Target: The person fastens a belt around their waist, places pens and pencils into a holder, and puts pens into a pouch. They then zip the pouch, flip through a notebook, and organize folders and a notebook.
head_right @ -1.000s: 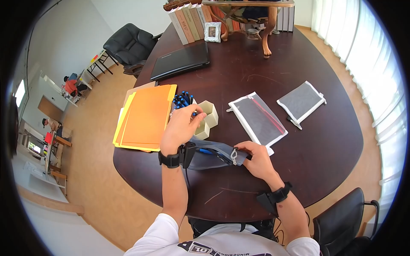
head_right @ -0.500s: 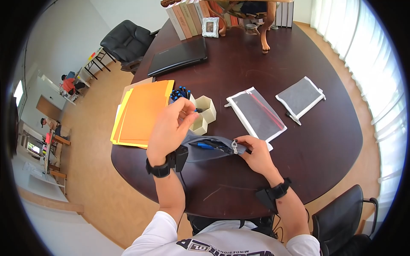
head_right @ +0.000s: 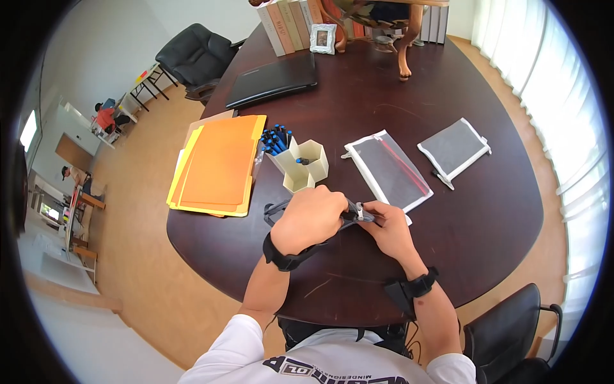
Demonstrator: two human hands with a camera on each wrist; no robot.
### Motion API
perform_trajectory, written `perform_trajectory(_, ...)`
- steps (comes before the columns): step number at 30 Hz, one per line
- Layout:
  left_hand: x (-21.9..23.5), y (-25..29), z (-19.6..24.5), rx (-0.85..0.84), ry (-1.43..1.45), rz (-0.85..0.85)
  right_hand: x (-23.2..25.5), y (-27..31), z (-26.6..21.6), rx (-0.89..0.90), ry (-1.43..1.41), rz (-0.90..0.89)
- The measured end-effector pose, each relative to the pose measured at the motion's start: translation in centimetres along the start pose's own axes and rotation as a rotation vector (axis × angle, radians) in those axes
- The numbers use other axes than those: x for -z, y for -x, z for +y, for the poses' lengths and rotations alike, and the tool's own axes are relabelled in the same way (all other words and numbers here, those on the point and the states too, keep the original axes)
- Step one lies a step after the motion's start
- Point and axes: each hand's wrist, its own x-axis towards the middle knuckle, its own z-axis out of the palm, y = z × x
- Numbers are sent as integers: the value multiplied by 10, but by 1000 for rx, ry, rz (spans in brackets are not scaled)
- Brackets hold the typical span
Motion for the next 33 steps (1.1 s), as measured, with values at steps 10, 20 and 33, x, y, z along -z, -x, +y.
perform_trajectory(10, 6, 2, -11, -18, 60, 80, -2, 1, -9, -32, 31, 7)
perform_trajectory(20, 9, 2, -10, -68, 109, 99, -1, 1, -2, -37, 35, 23)
perform_trajectory(33, 3, 89, -47, 151, 430, 715, -6, 7, -14, 134, 296, -12)
